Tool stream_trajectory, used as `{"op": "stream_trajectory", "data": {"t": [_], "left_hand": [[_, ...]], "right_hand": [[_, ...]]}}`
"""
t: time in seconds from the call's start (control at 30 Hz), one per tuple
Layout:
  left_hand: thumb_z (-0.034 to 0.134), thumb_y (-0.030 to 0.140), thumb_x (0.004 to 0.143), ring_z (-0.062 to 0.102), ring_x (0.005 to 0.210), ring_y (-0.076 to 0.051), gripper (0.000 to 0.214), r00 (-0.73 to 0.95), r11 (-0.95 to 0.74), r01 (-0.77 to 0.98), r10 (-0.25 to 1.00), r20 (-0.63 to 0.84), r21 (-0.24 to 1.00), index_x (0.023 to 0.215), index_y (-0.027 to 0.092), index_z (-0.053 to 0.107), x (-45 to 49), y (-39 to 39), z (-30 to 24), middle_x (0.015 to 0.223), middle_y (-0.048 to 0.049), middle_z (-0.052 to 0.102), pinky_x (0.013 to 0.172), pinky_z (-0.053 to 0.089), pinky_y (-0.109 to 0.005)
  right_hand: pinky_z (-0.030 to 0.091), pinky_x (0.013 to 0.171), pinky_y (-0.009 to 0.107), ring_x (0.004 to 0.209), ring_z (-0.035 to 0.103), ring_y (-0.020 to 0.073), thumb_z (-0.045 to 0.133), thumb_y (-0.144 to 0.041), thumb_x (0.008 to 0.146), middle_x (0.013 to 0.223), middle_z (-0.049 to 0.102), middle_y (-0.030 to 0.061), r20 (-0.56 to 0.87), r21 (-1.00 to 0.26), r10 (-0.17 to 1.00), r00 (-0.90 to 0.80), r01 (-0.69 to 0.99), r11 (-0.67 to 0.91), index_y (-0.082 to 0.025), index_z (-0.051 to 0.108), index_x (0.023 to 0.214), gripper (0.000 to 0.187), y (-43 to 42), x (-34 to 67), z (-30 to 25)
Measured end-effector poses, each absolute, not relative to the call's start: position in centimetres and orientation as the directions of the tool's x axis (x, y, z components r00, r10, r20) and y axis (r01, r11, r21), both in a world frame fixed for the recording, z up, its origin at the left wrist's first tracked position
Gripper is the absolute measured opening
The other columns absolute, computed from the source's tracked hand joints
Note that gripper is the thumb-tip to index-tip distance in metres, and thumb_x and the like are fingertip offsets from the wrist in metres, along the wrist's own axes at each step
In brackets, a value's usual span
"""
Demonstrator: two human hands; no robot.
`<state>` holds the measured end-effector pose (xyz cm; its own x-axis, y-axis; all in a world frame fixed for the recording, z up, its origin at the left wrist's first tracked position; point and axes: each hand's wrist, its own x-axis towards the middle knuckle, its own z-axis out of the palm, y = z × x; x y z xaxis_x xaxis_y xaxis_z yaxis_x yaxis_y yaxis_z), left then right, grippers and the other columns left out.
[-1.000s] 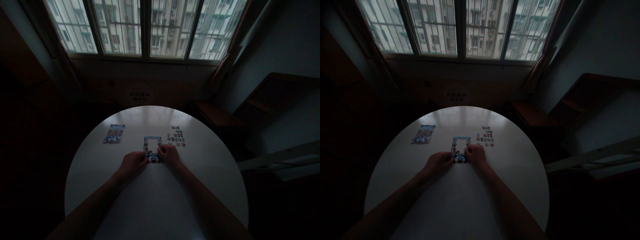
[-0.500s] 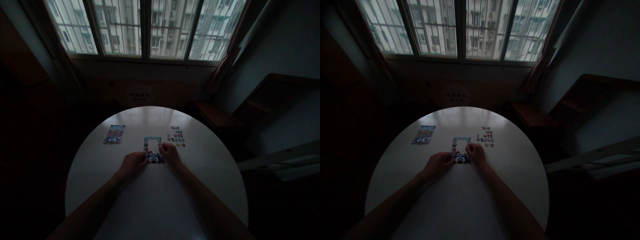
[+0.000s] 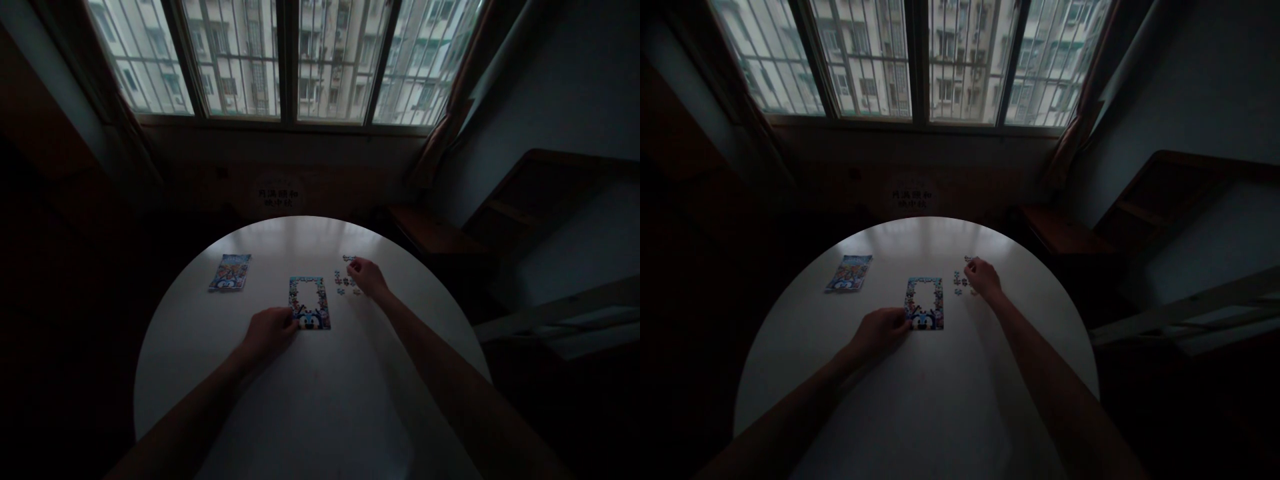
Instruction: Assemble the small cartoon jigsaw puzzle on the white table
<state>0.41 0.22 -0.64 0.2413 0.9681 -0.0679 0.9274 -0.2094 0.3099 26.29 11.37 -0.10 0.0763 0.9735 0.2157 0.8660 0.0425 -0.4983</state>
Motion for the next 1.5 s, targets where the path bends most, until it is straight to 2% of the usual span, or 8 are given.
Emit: {"op": "stream_trajectory", "data": {"t": [0.13, 0.27, 0.5, 0.73, 1.07, 1.2, 1.33, 1.5], "left_hand": [[0.048, 0.040, 0.084, 0.055, 0.065, -0.014, 0.025, 0.242, -0.212, 0.926, 0.968, -0.062, 0.312, 0.074, 0.021, 0.061, 0.4, 0.3, -0.7, 0.074, -0.0014, 0.065, 0.055, 0.026, -0.024], [0.048, 0.040, 0.084, 0.055, 0.065, -0.014, 0.025, 0.263, -0.235, 0.920, 0.964, -0.049, 0.314, 0.076, 0.021, 0.062, 0.3, 0.3, -0.8, 0.075, -0.0018, 0.065, 0.056, 0.026, -0.024], [0.049, 0.039, 0.084, 0.055, 0.065, -0.014, 0.024, 0.259, -0.237, 0.924, 0.965, -0.036, 0.300, 0.074, 0.021, 0.060, 0.3, 0.3, -0.9, 0.074, -0.0007, 0.064, 0.055, 0.025, -0.024], [0.049, 0.039, 0.084, 0.055, 0.066, -0.015, 0.024, 0.254, -0.227, 0.925, 0.966, -0.052, 0.305, 0.074, 0.021, 0.060, 0.5, 0.2, -0.7, 0.075, -0.0017, 0.065, 0.056, 0.025, -0.024], [0.050, 0.039, 0.084, 0.055, 0.067, -0.014, 0.023, 0.248, -0.215, 0.922, 0.967, -0.065, 0.323, 0.074, 0.021, 0.060, 0.5, 0.2, -0.7, 0.076, -0.0017, 0.065, 0.057, 0.026, -0.023], [0.049, 0.039, 0.084, 0.055, 0.066, -0.015, 0.024, 0.267, -0.245, 0.913, 0.963, -0.025, 0.328, 0.073, 0.020, 0.059, 0.4, 0.3, -0.9, 0.073, -0.0016, 0.064, 0.056, 0.025, -0.024], [0.050, 0.038, 0.084, 0.056, 0.067, -0.015, 0.023, 0.246, -0.217, 0.920, 0.968, -0.050, 0.327, 0.072, 0.020, 0.059, 0.5, 0.2, -0.7, 0.074, -0.0014, 0.065, 0.056, 0.026, -0.024], [0.050, 0.038, 0.084, 0.056, 0.067, -0.015, 0.023, 0.239, -0.208, 0.919, 0.969, -0.054, 0.334, 0.072, 0.020, 0.060, 0.6, 0.1, -0.5, 0.074, -0.0012, 0.065, 0.056, 0.026, -0.025]], "right_hand": [[0.039, 0.063, 0.023, 0.074, 0.061, 0.0148, 0.059, -0.027, 0.078, 0.084, 0.070, 0.0055, 0.128, -0.392, 0.980, 0.151, 0.915, -0.090, -0.018, 0.068, 0.093, 0.019, 14.2, 30.3, -1.0], [0.041, 0.066, 0.022, 0.078, 0.062, 0.0147, 0.063, -0.030, 0.077, 0.091, 0.070, 0.0071, 0.074, -0.445, 0.974, 0.213, 0.881, -0.159, -0.016, 0.067, 0.099, 0.026, 15.8, 32.1, -1.9], [0.042, 0.066, 0.022, 0.078, 0.062, 0.0149, 0.065, -0.032, 0.073, 0.090, 0.069, 0.0059, 0.022, -0.439, 0.975, 0.220, 0.878, -0.188, -0.019, 0.069, 0.093, 0.025, 16.7, 31.6, -2.2], [0.045, 0.068, 0.025, 0.078, 0.064, 0.0182, 0.068, -0.026, 0.069, 0.088, 0.070, 0.0084, 0.051, -0.465, 0.955, 0.291, 0.854, -0.235, -0.018, 0.071, 0.087, 0.020, 17.0, 32.3, -2.5], [0.046, 0.069, 0.024, 0.082, 0.064, 0.0183, 0.068, -0.026, 0.070, 0.092, 0.070, 0.0107, 0.038, -0.465, 0.942, 0.334, 0.840, -0.279, -0.014, 0.070, 0.089, 0.023, 17.1, 32.6, -2.5], [0.047, 0.068, 0.024, 0.081, 0.065, 0.0190, 0.069, -0.026, 0.068, 0.090, 0.070, 0.0113, 0.034, -0.479, 0.938, 0.346, 0.829, -0.288, -0.013, 0.070, 0.085, 0.021, 16.9, 32.7, -2.6], [0.047, 0.066, 0.024, 0.079, 0.065, 0.0185, 0.070, -0.025, 0.067, 0.085, 0.071, 0.0100, 0.034, -0.489, 0.937, 0.347, 0.824, -0.287, -0.014, 0.071, 0.081, 0.018, 16.9, 32.9, -2.6], [0.047, 0.065, 0.024, 0.076, 0.065, 0.0182, 0.071, -0.025, 0.066, 0.085, 0.071, 0.0097, 0.028, -0.505, 0.931, 0.363, 0.809, -0.300, -0.014, 0.071, 0.086, 0.023, 17.1, 33.0, -2.8]]}}
